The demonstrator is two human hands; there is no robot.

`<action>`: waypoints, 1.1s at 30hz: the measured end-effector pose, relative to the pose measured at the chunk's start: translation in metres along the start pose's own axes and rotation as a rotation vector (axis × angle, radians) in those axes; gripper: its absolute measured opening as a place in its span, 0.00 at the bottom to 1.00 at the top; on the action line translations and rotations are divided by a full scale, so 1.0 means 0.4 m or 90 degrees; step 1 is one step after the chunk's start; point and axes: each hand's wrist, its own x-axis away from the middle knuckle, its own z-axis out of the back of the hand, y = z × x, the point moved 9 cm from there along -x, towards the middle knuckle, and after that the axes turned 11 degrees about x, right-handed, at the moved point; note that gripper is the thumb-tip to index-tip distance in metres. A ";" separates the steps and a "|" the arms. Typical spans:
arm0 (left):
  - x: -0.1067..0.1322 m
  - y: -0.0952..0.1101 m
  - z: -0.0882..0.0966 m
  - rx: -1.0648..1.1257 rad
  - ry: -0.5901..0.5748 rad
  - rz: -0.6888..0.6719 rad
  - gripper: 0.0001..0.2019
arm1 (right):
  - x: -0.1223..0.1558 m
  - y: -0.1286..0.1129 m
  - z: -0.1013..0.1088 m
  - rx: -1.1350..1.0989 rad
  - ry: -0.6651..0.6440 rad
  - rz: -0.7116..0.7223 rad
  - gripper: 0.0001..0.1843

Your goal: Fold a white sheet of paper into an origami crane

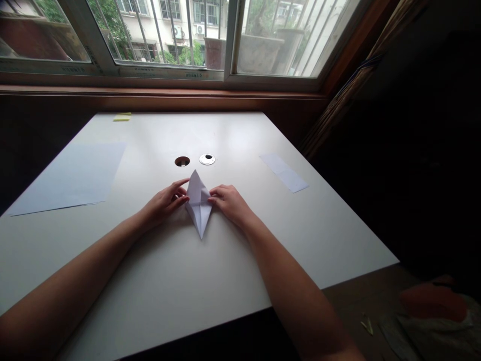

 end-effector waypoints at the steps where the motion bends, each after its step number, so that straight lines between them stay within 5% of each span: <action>1: 0.000 -0.001 0.000 -0.002 0.005 -0.002 0.28 | 0.000 0.001 0.000 0.008 0.009 0.000 0.10; 9: 0.003 0.006 -0.004 -0.028 0.002 -0.036 0.29 | 0.002 -0.004 -0.009 0.024 0.043 0.025 0.32; 24: 0.000 -0.032 -0.007 0.048 -0.033 0.044 0.34 | 0.003 -0.039 -0.029 0.099 0.020 0.145 0.18; 33: 0.006 -0.031 -0.005 -0.018 -0.010 0.052 0.22 | 0.011 -0.066 -0.025 0.097 -0.002 0.153 0.17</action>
